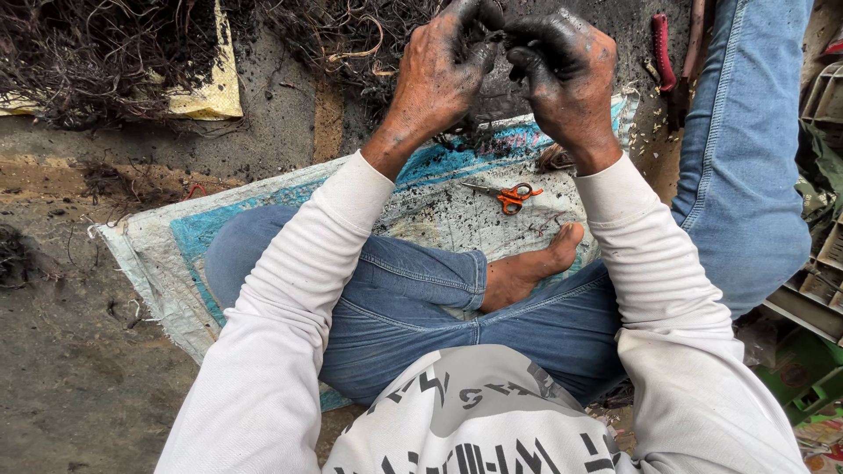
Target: The person sits on a mat and uses both hands to pick up, separate, and pull apart clumps of dark fibrous material. The hands repeatedly grab portions of the material, untangle strands, and drop them back onto the pile.
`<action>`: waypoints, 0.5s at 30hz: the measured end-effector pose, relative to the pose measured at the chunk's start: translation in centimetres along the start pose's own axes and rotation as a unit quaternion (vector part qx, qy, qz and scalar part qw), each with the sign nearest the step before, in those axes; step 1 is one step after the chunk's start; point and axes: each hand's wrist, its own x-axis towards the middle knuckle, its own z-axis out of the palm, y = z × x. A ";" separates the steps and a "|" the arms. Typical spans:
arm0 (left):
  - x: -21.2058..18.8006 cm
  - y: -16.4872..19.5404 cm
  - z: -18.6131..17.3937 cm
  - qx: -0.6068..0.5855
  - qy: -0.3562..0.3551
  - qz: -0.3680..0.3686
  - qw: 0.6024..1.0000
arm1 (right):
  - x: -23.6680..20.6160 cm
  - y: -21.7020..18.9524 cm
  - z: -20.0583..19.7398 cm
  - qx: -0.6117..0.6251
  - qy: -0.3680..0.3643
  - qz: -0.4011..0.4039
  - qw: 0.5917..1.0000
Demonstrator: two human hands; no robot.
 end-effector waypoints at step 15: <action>0.2 1.6 -0.5 0.090 0.073 0.034 0.993 | -0.7 1.4 -0.3 0.145 -0.035 0.075 0.986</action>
